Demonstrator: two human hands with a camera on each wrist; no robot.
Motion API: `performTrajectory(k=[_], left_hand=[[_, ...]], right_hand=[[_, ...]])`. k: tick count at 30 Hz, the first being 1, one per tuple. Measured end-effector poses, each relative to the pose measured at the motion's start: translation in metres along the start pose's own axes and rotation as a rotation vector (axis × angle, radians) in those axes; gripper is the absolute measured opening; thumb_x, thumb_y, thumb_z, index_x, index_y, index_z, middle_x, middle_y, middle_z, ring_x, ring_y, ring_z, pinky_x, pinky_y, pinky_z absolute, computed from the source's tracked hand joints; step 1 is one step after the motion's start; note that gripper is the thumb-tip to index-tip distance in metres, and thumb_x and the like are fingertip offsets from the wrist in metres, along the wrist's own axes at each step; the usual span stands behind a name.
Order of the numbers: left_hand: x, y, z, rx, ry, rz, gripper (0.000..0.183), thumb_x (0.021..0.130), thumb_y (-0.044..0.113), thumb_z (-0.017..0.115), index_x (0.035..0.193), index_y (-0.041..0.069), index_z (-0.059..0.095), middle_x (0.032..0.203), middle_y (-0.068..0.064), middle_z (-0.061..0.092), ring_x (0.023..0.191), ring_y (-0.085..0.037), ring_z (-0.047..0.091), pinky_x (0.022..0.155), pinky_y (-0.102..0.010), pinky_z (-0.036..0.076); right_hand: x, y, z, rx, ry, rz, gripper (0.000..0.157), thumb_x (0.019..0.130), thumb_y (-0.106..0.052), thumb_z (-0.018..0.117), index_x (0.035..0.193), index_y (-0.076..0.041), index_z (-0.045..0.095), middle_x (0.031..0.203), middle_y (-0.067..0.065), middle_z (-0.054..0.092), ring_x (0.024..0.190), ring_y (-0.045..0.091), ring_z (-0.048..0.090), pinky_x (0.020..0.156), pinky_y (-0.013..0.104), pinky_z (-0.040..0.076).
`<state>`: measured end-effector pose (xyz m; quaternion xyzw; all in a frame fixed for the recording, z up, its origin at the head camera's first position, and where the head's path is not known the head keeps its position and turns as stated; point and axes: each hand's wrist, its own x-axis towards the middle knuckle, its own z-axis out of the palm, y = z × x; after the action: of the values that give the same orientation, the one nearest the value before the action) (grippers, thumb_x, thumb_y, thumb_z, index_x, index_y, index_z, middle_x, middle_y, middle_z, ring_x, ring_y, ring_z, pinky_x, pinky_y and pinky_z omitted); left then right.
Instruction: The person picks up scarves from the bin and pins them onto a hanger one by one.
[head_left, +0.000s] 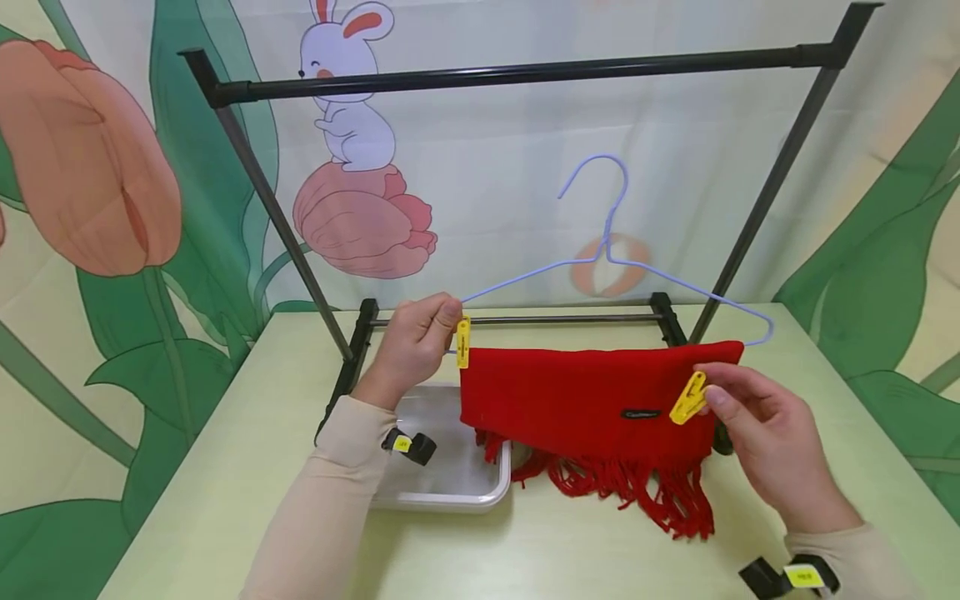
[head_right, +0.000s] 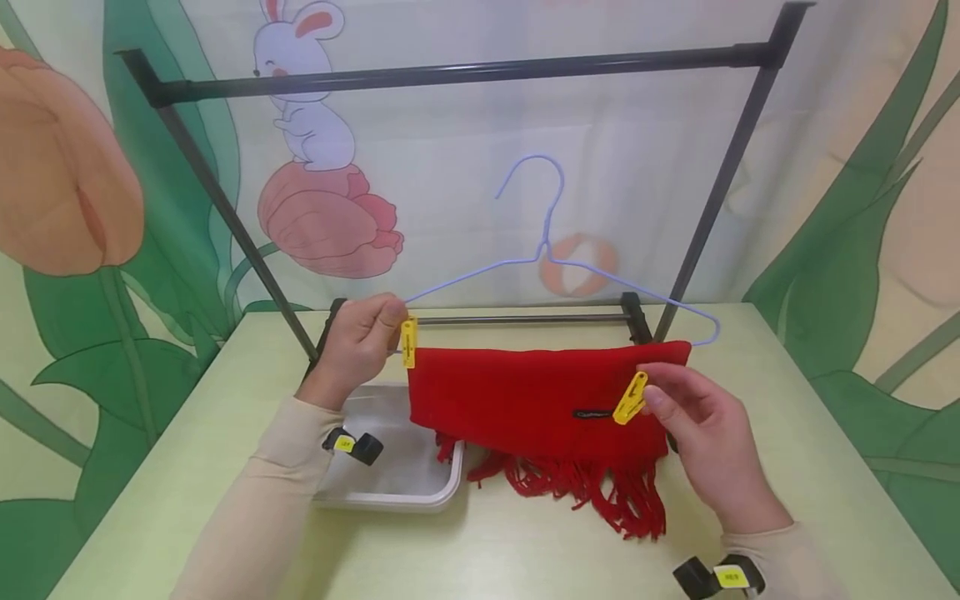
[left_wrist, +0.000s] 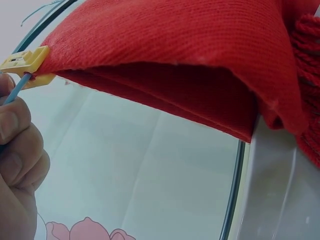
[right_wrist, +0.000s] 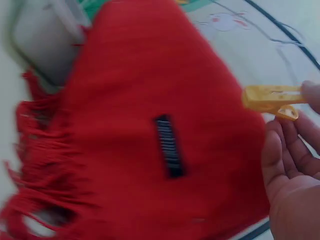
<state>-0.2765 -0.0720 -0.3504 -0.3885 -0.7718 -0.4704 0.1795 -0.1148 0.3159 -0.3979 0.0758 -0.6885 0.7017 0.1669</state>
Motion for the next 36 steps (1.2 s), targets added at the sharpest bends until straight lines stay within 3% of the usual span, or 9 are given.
performTrajectory(k=[2,5,12,27,36], left_hand=[[0.000,0.001,0.000,-0.005,-0.004,-0.013,0.031,0.111,0.004,0.054,0.080,0.003,0.058,0.058,-0.006,0.047,0.055,-0.013,0.044,0.052,-0.025,0.035],[0.000,0.002,-0.001,-0.012,-0.010,-0.038,0.029,0.111,0.005,0.054,0.082,0.003,0.059,0.060,-0.007,0.049,0.056,-0.014,0.045,0.053,-0.025,0.038],[0.000,0.003,-0.002,-0.014,-0.007,-0.044,0.028,0.111,0.005,0.055,0.083,0.004,0.060,0.061,-0.007,0.050,0.058,-0.015,0.047,0.054,-0.025,0.039],[0.002,0.004,0.002,-0.019,-0.013,-0.036,0.028,0.111,0.005,0.054,0.084,0.004,0.060,0.061,-0.008,0.050,0.058,-0.014,0.046,0.054,-0.025,0.040],[0.004,0.001,0.006,-0.037,0.033,0.070,0.029,0.111,0.005,0.054,0.082,0.003,0.058,0.059,-0.008,0.050,0.055,-0.010,0.045,0.051,-0.024,0.040]], right_hand=[[0.010,-0.011,-0.010,0.013,0.015,-0.025,0.031,0.104,0.009,0.060,0.131,-0.003,0.072,0.111,-0.004,0.074,0.093,0.010,0.065,0.085,0.013,0.058],[0.026,-0.028,-0.026,-0.065,0.058,-0.036,0.028,0.102,0.007,0.066,0.126,-0.003,0.076,0.106,-0.007,0.077,0.089,0.008,0.066,0.082,0.011,0.056],[0.055,-0.056,-0.048,-0.570,0.162,-0.053,0.023,0.100,-0.008,0.076,0.121,0.001,0.078,0.098,-0.028,0.076,0.091,0.000,0.066,0.081,0.006,0.053],[0.069,-0.055,-0.059,-0.661,0.123,-0.098,0.017,0.096,-0.007,0.081,0.112,0.000,0.082,0.089,-0.031,0.075,0.077,-0.001,0.059,0.058,0.018,0.042],[0.066,-0.051,-0.057,-0.759,0.129,-0.105,0.019,0.098,-0.009,0.080,0.115,-0.002,0.082,0.091,-0.040,0.070,0.077,-0.003,0.058,0.056,0.018,0.043]])
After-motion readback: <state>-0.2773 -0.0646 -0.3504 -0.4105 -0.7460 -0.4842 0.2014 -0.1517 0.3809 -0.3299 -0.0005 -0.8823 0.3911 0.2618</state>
